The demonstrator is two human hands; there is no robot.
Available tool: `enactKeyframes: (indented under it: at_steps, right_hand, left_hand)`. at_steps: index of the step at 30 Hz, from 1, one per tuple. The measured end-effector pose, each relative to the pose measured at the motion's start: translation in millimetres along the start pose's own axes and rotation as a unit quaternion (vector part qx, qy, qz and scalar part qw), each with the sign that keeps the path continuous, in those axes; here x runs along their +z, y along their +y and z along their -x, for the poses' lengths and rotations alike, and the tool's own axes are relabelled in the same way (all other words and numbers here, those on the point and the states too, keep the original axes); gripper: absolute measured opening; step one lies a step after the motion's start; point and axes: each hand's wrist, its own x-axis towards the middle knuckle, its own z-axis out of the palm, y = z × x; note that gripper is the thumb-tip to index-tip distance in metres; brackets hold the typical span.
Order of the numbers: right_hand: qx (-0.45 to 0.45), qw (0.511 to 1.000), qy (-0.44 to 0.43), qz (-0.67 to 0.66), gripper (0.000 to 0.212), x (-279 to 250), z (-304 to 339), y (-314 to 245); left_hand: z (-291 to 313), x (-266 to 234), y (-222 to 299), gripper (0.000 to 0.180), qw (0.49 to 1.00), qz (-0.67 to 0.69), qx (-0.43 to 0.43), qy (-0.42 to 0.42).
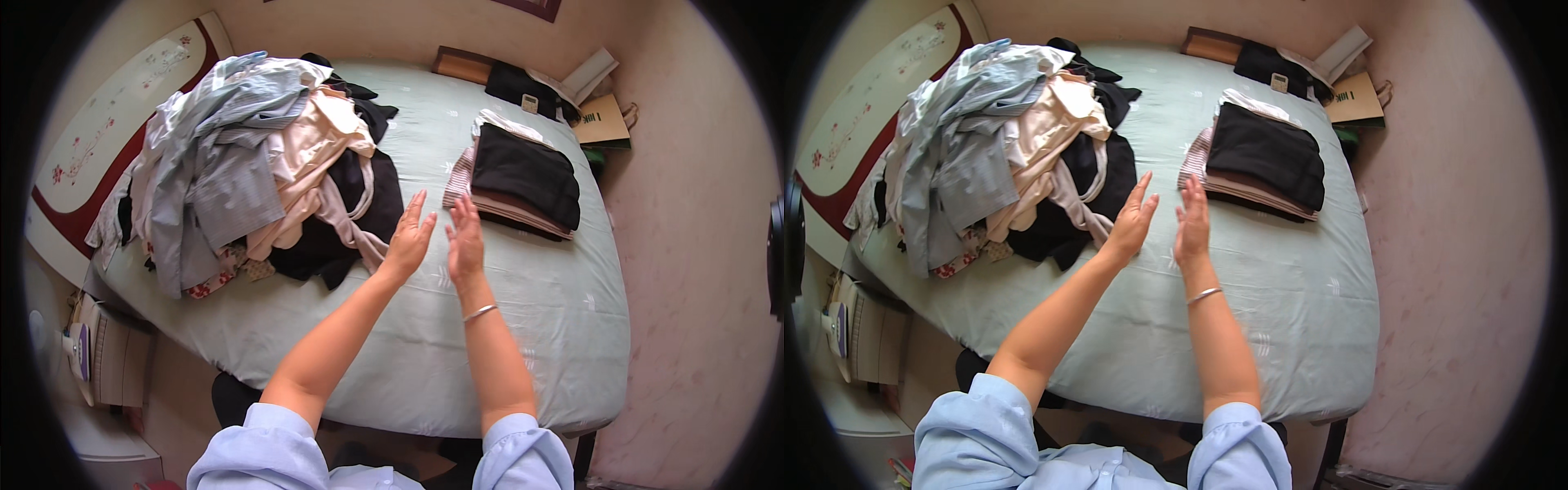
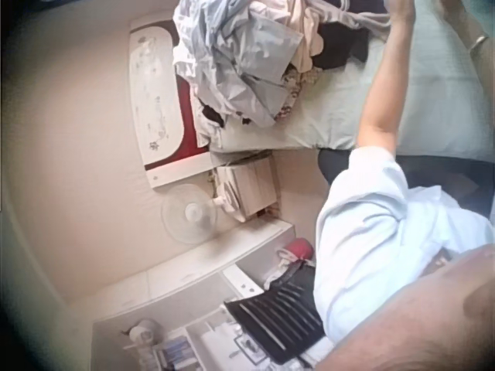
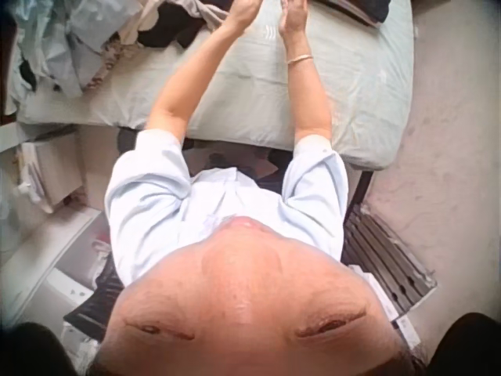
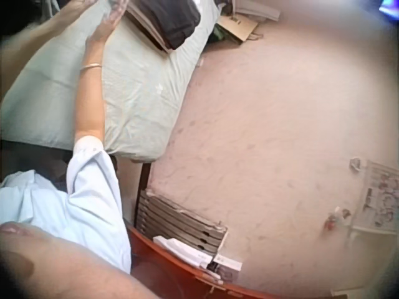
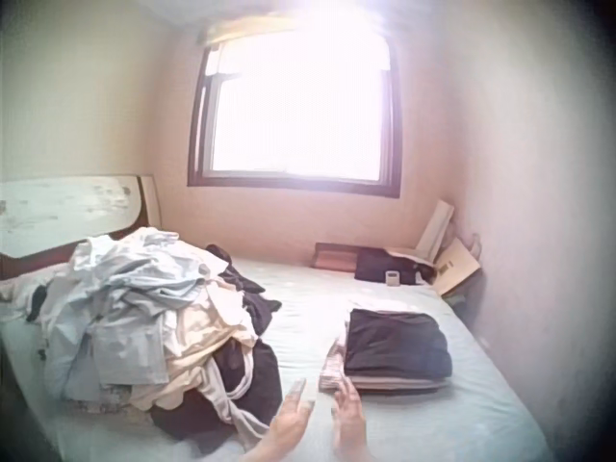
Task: The person folds a brown long-sleeved shirt, a black long-sleeved shirt, and a light pink long-sleeved shirt on a bed. They smooth out each garment, fold the sleeves and sides, and then fold the body of the shirt before placing it on a growing stack of folded clothes.
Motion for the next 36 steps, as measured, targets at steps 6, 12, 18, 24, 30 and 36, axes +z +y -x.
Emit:
enactKeyframes:
  at_steps: [6,12,18,24,30,36]
  right_hand:
    - [0.072,0.994,-0.04,-0.066,0.057,89.4,24.8,38.2]
    - [0.104,0.99,-0.07,-0.066,0.049,127.4,40.3,69.1]
    - [0.097,0.995,-0.014,0.016,0.044,158.1,25.8,72.4]
    - [-0.05,0.967,0.012,0.251,0.049,170.1,-33.0,97.8]
    - [-0.056,0.924,0.009,0.378,0.036,164.6,-66.3,115.6]
    - [0.057,0.99,-0.041,-0.126,0.012,183.5,-2.1,81.8]
  left_hand:
    - [32.2,-82.4,5.4,0.054,0.997,0.043,-0.038,0.047]
    - [55.8,-122.8,0.0,0.041,0.982,-0.037,-0.05,0.178]
    - [50.0,-136.8,-27.8,0.033,0.97,0.1,-0.175,0.137]
    - [47.8,-136.8,-20.0,0.03,0.956,0.162,-0.184,0.164]
    - [49.9,-151.2,-16.5,0.037,0.935,0.231,-0.146,0.226]
    - [56.9,-163.2,-7.6,0.045,0.934,0.214,-0.122,0.258]
